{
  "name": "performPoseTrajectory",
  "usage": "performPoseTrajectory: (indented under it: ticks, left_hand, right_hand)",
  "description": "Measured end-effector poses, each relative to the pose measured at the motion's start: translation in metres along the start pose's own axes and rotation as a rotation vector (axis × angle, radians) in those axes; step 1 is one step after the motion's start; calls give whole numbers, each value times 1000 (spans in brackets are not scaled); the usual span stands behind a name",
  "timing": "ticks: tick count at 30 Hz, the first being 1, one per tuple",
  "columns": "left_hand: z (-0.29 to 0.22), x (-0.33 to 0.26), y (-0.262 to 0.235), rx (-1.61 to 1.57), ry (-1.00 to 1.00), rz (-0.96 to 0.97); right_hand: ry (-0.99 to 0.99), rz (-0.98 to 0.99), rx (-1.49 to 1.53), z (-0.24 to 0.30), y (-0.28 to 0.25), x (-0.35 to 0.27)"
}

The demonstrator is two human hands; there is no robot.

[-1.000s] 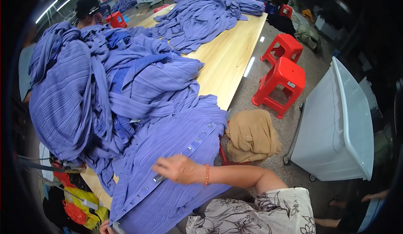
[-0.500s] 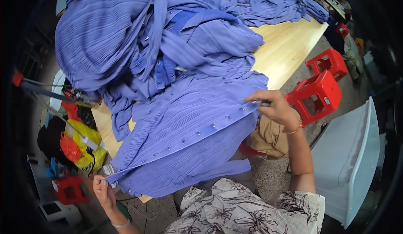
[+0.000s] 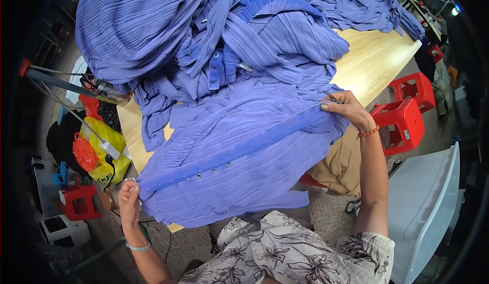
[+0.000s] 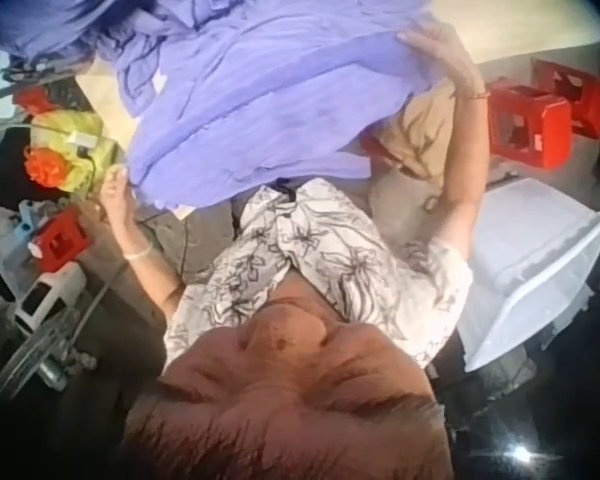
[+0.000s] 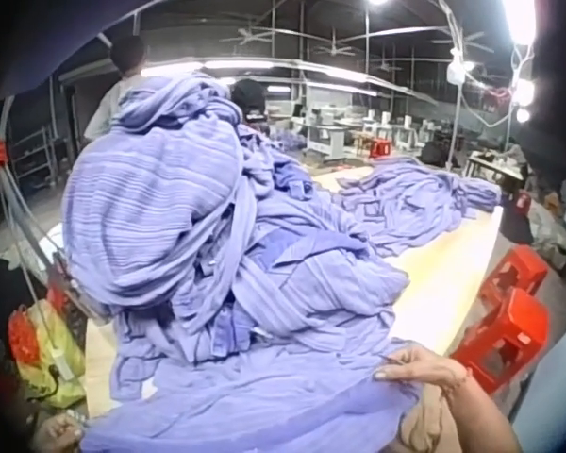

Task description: Inspecting and securing metal hook fasteners on pleated blue fabric garments in a textile factory.

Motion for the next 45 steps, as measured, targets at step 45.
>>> performPoseTrajectory:
  ticks: [45]
  left_hand:
    - [-121,-40,274,807,910,-192]
  right_hand:
    - [-416,-469,-574,83,83,-64]
Point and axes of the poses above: each hand's wrist, its own x-axis towards the middle knuckle, its own y-axis out of the palm, z = x × y, the point moved 10 cm from there along x, towards the middle knuckle, and after that the axes turned 2 degrees about -z, right-handed, at the moved point
